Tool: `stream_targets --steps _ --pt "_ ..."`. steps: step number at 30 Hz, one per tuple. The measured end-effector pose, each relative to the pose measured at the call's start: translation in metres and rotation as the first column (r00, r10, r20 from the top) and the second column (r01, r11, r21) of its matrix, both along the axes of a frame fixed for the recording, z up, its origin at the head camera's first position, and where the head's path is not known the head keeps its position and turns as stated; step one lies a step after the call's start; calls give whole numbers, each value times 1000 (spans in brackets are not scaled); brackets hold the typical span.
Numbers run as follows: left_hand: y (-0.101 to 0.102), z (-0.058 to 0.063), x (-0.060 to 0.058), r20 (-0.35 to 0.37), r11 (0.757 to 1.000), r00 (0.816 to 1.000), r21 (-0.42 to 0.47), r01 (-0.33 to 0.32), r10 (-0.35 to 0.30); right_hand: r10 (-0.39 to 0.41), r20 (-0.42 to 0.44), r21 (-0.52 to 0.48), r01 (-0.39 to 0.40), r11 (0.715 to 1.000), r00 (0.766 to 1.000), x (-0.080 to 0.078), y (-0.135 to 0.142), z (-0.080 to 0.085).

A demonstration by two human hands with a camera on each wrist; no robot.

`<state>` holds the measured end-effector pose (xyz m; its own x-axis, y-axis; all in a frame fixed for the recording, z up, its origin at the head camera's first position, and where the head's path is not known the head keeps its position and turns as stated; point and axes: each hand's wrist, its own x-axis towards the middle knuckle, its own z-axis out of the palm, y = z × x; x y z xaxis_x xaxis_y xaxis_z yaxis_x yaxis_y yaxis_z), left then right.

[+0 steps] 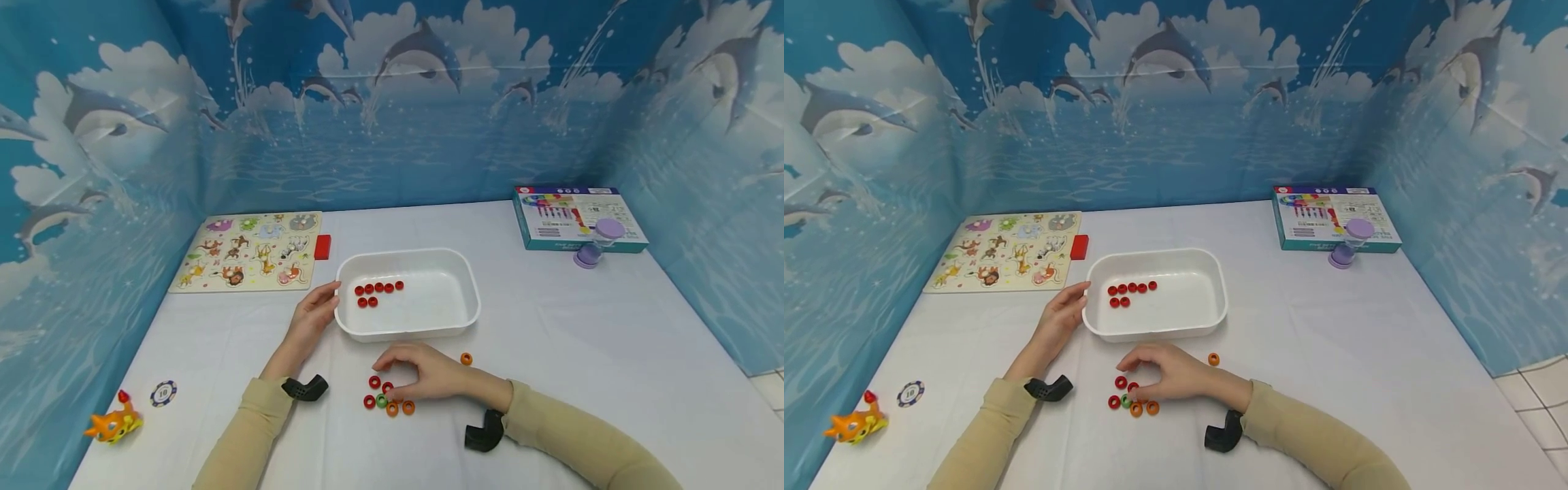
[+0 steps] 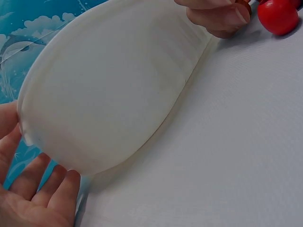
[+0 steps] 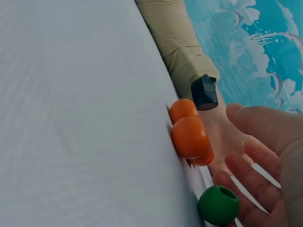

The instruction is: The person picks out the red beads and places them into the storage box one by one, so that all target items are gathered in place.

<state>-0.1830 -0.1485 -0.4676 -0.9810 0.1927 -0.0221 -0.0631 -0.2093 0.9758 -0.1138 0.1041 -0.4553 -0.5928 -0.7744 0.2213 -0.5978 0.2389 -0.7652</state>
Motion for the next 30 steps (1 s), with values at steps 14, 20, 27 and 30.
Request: stream_targets --steps 14,20,27,30 --pt "-1 -1 -1 0 1000 1000 0 -1 1 -24 -120 96 36 995 992 -2 0 -7" --pt "-1 0 -1 -12 1000 1000 8 8 -8 -70 -116 146 87 985 991 1 -3 -4" --pt "0 -1 0 -10 1000 1000 15 6 -6 -100 -144 157 122 980 985 3 1 5" --pt "-1 0 0 -5 1000 1000 10 6 -6 -43 -128 101 57 993 991 1 4 17"
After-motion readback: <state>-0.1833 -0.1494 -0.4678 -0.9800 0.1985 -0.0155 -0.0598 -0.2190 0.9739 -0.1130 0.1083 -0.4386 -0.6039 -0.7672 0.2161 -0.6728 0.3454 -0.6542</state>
